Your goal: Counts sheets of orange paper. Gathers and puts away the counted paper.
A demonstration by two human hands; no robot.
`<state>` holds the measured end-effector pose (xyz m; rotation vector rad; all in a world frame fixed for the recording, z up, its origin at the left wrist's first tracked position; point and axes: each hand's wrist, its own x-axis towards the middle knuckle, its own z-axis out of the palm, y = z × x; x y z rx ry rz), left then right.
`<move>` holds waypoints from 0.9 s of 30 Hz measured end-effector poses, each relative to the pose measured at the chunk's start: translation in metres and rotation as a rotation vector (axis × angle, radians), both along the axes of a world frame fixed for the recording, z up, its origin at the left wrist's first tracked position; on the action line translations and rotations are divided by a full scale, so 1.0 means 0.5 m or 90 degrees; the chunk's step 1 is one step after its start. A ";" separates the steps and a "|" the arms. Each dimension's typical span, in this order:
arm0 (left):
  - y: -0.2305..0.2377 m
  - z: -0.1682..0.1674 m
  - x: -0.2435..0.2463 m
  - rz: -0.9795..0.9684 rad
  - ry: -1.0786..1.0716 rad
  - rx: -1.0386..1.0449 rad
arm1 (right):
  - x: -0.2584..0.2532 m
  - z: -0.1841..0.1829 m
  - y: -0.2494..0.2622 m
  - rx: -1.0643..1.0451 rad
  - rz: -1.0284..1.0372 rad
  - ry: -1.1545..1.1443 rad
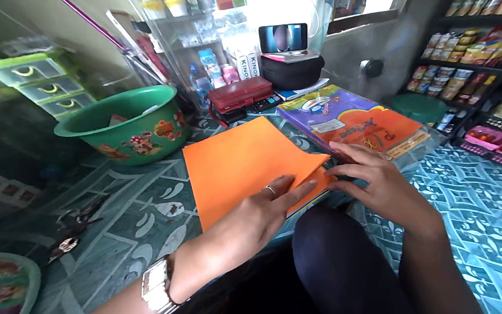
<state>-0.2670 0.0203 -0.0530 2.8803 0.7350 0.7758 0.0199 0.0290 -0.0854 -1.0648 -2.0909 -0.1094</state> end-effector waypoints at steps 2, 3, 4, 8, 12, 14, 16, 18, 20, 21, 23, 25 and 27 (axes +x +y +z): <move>0.000 -0.001 -0.001 0.005 0.006 0.002 | 0.000 0.000 0.000 0.001 0.006 0.002; -0.001 0.000 -0.002 0.007 0.012 0.004 | 0.000 0.001 -0.001 0.000 0.009 0.002; -0.004 0.003 -0.002 0.010 0.020 0.003 | 0.000 0.001 -0.002 -0.001 0.010 0.003; -0.010 0.009 -0.004 0.018 0.022 -0.021 | -0.003 0.004 -0.004 -0.007 0.018 0.023; 0.000 -0.007 -0.003 0.023 -0.002 -0.017 | -0.003 0.005 -0.002 -0.004 0.022 0.039; 0.000 -0.007 -0.002 0.022 -0.009 -0.026 | -0.004 0.005 -0.001 0.000 0.023 0.043; -0.001 -0.004 -0.002 0.020 -0.015 -0.038 | -0.003 0.005 -0.001 -0.002 0.030 0.042; -0.002 -0.002 -0.002 0.019 -0.012 -0.044 | -0.001 0.006 0.000 0.000 0.037 0.038; -0.002 0.000 -0.003 0.020 -0.011 -0.047 | -0.004 0.007 0.002 0.013 0.044 0.043; -0.003 0.001 -0.003 0.021 -0.010 -0.047 | -0.006 0.007 0.003 0.022 0.048 0.048; -0.003 0.002 -0.003 0.021 -0.006 -0.051 | -0.010 0.007 0.005 0.041 0.055 0.052; -0.002 0.002 -0.004 0.019 -0.007 -0.052 | -0.011 0.007 0.008 0.051 0.059 0.050; -0.002 0.003 -0.004 0.018 -0.005 -0.050 | -0.011 0.007 0.008 0.060 0.061 0.048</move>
